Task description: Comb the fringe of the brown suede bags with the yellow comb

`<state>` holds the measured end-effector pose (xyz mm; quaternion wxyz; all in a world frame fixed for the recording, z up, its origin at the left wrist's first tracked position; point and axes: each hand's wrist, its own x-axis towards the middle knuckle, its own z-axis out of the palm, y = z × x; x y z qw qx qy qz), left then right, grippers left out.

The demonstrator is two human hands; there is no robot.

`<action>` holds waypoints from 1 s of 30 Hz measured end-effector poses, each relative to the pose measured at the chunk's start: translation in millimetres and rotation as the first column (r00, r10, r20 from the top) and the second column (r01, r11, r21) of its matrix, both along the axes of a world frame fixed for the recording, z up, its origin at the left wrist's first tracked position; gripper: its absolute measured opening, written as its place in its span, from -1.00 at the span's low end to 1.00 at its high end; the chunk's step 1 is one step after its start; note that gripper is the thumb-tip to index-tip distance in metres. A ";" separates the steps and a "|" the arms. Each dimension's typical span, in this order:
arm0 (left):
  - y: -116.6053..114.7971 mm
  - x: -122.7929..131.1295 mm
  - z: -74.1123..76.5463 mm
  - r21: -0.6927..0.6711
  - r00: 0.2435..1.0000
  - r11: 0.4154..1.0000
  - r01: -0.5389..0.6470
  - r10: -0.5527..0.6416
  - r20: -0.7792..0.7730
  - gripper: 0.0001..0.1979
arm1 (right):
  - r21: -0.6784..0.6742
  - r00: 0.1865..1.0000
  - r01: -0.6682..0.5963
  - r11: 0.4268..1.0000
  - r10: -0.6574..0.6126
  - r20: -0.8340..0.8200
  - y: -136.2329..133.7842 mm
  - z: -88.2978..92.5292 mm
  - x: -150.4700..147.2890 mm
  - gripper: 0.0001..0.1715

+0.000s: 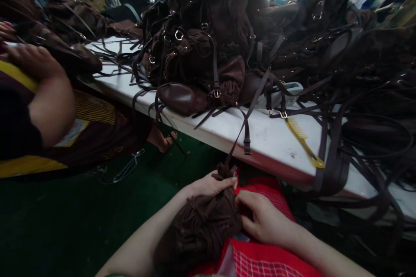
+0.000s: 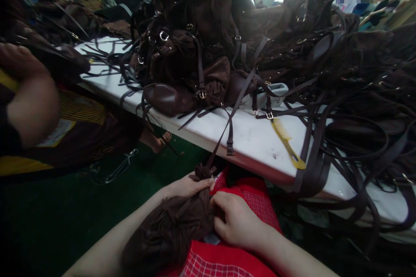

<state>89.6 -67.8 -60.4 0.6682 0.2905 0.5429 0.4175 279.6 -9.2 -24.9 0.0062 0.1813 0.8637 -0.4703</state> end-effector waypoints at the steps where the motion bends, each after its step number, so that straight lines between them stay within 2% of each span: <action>1: -0.4 0.3 0.3 0.007 1.000 1.000 -0.005 0.005 -0.011 -0.59 | -0.021 1.000 -0.024 0.999 0.024 -0.006 2.7 0.5 -0.5 -0.86; 4: -2.7 -1.2 3.3 0.026 0.999 1.000 0.002 -0.001 -0.045 -0.60 | -0.104 0.996 -0.082 0.991 0.079 -0.035 12.2 4.4 0.1 -0.87; 9: -3.4 -3.8 8.2 0.076 0.992 0.993 0.096 -0.089 -0.085 -0.62 | -0.227 0.997 -0.065 0.972 0.052 -0.063 15.6 3.8 6.2 -0.95; 12: -3.2 -2.6 8.8 0.096 0.985 0.984 0.151 -0.141 -0.096 -0.61 | -0.383 0.999 -0.047 0.923 0.038 -0.033 16.0 6.4 12.2 -0.94; 14: -4.2 -1.7 8.9 0.060 0.988 0.990 0.127 -0.121 -0.099 -0.61 | -0.461 0.998 -0.044 0.886 0.061 0.021 19.4 11.6 15.1 -0.87; 15: -4.9 -1.6 9.0 0.032 0.991 0.994 0.103 -0.100 -0.089 -0.61 | -0.441 0.997 -0.048 0.896 0.071 0.035 22.1 14.9 15.6 -0.86; 17: -6.3 -2.0 9.3 0.001 0.996 0.996 0.084 -0.084 -0.030 -0.62 | -0.308 0.997 -0.063 0.949 0.073 0.024 28.3 21.5 13.8 -0.90; 19: -6.7 -2.9 10.1 0.042 0.987 0.989 0.143 -0.146 0.070 -0.62 | -0.180 0.998 -0.070 0.981 0.069 -0.013 34.4 27.0 8.1 -0.92; 20: -6.2 -3.1 10.8 0.080 0.973 0.978 0.192 -0.200 0.115 -0.62 | -0.160 0.997 -0.072 0.985 0.069 -0.020 36.9 29.2 3.9 -0.91; 23: -1.5 -1.6 14.3 0.185 0.927 0.928 0.324 -0.350 0.133 -0.56 | -0.157 0.997 -0.081 0.984 0.078 -0.028 41.8 34.1 -11.6 -0.89; 26: 5.3 1.5 19.7 0.237 0.864 0.847 0.476 -0.500 0.053 -0.60 | -0.180 0.992 -0.124 0.976 0.115 -0.059 46.0 35.1 -27.0 -0.91; 28: 7.4 2.4 23.3 0.241 0.841 0.816 0.526 -0.541 -0.005 -0.61 | -0.222 0.994 -0.105 0.969 0.095 -0.057 49.9 31.7 -33.0 -0.93; 30: 5.5 2.1 26.5 0.242 0.850 0.819 0.520 -0.525 -0.049 -0.61 | -0.259 0.999 -0.001 0.966 -0.013 -0.052 53.6 25.2 -32.6 -0.98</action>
